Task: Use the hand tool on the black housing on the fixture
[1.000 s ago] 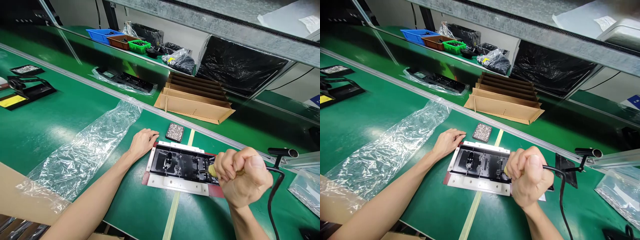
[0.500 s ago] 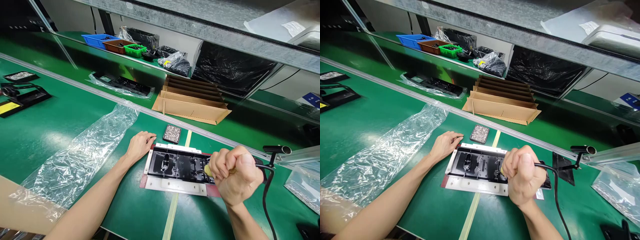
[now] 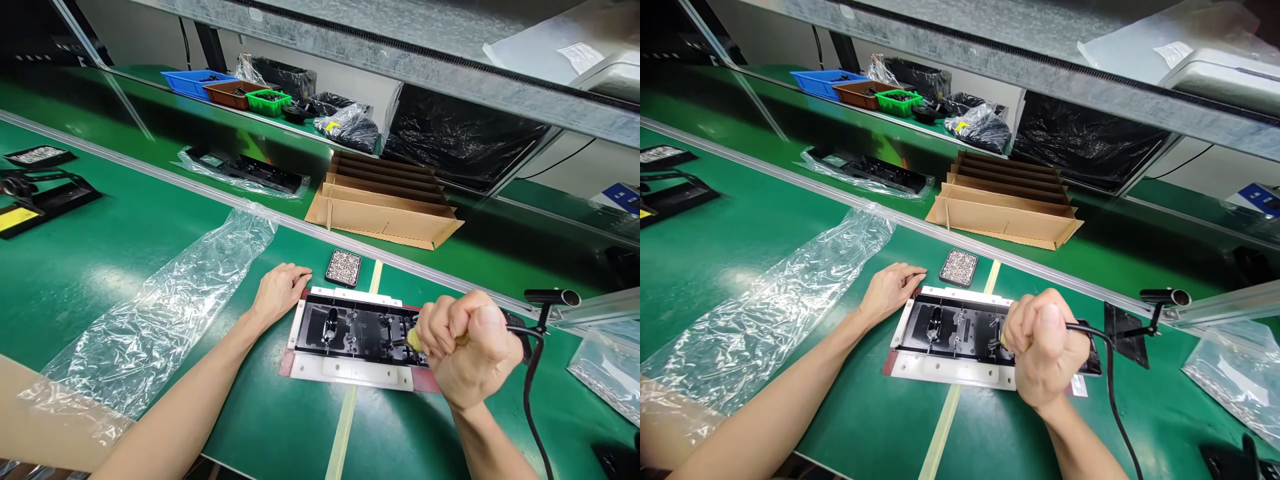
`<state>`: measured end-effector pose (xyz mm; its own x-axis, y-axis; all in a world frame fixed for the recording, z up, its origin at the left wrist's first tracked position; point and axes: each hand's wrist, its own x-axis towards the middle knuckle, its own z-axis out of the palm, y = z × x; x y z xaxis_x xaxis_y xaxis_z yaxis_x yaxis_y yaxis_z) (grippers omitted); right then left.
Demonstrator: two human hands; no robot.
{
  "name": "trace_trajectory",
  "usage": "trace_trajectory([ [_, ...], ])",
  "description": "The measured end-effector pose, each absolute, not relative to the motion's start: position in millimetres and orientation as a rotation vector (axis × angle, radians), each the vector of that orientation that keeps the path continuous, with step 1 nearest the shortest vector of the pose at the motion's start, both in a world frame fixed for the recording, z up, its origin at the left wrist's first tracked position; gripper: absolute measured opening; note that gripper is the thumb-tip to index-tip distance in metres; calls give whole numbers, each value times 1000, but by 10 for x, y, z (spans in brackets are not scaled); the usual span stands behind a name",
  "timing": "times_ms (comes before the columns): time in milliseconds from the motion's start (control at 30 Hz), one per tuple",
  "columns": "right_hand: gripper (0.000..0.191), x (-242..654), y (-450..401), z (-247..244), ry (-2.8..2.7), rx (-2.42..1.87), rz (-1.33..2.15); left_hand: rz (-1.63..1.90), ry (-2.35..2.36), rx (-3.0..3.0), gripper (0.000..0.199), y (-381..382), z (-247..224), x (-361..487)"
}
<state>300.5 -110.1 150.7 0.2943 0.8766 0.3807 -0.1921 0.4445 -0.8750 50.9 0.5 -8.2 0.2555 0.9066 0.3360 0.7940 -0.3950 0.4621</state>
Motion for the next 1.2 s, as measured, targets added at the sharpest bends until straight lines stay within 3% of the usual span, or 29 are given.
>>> trace_trajectory([
  [1200, 44, 2973, -1113, 1476, -1040, -813, 828, 834, 1594, 2323, 25, -13, -79, 463],
])
